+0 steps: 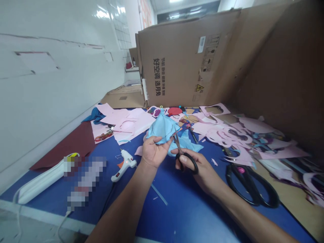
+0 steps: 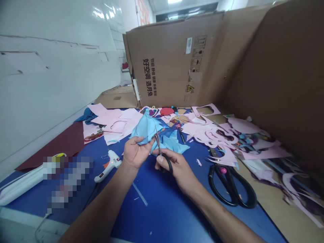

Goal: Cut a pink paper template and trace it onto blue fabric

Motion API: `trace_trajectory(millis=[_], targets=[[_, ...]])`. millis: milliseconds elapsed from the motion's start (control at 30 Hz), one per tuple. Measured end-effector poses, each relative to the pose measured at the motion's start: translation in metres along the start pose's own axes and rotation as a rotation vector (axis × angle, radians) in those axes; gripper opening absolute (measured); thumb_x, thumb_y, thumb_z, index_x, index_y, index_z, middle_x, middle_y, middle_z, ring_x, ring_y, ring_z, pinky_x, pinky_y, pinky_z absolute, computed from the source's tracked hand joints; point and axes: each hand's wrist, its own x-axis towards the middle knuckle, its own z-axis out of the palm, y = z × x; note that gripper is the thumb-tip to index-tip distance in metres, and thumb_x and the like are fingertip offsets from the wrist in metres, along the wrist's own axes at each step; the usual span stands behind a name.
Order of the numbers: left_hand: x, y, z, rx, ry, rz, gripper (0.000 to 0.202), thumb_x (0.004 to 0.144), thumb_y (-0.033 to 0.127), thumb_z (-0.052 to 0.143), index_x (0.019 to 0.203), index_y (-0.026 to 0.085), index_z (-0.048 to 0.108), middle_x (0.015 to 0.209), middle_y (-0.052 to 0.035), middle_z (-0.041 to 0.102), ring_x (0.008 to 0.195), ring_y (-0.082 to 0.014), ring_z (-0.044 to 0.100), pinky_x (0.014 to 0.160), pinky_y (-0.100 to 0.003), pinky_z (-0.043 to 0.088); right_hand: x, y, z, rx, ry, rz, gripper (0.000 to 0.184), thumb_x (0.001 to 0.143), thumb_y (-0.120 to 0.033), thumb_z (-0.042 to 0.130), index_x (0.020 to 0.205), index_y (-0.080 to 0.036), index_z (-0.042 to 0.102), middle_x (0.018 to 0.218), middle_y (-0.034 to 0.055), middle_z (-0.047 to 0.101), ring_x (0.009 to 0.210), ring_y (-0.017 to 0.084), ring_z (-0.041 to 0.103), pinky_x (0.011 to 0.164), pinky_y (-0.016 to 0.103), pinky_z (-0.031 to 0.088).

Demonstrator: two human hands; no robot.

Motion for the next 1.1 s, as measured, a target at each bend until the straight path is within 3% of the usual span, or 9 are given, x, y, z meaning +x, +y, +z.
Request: trace_trajectory(millis=[300, 533, 833, 1100], targets=[[-0.003, -0.001, 0.004, 0.000, 0.047, 0.012, 0.073, 0.069, -0.005, 0.052, 0.135, 0.019, 0.071, 0.112, -0.0075, 0.086, 0.110, -0.0283, 0.084, 0.125, -0.059, 0.054, 0.003, -0.005, 0.005, -0.006, 0.038, 0.014, 0.059, 0.089, -0.072, 0.081, 0.117, -0.020, 0.083, 0.075, 0.0023, 0.070, 0.071, 0.020, 0.057, 0.069, 0.033, 0.044], [-0.003, 0.000, 0.004, -0.012, 0.018, 0.034, 0.076, 0.070, -0.005, 0.052, 0.138, 0.023, 0.070, 0.113, -0.0065, 0.086, 0.115, -0.0283, 0.083, 0.125, -0.061, 0.054, 0.003, -0.007, 0.007, -0.058, 0.039, 0.020, 0.067, 0.087, -0.078, 0.080, 0.119, -0.019, 0.083, 0.073, 0.0015, 0.069, 0.069, 0.020, 0.056, 0.069, 0.033, 0.045], [-0.002, 0.000, 0.003, -0.006, 0.007, 0.054, 0.076, 0.067, -0.003, 0.054, 0.139, 0.018, 0.070, 0.120, -0.0111, 0.085, 0.120, -0.0310, 0.081, 0.125, -0.061, 0.054, 0.003, -0.005, 0.009, -0.076, 0.044, 0.030, 0.071, 0.087, -0.081, 0.077, 0.123, -0.020, 0.084, 0.074, 0.0020, 0.068, 0.072, 0.021, 0.058, 0.070, 0.034, 0.044], [-0.004, 0.001, 0.007, -0.003, 0.058, 0.064, 0.074, 0.068, -0.004, 0.052, 0.136, 0.019, 0.070, 0.117, -0.0088, 0.085, 0.114, -0.0289, 0.083, 0.125, -0.061, 0.054, 0.003, -0.003, 0.013, -0.051, 0.064, 0.018, 0.069, 0.088, -0.079, 0.078, 0.123, -0.020, 0.084, 0.074, 0.0017, 0.068, 0.074, 0.021, 0.057, 0.073, 0.034, 0.044]])
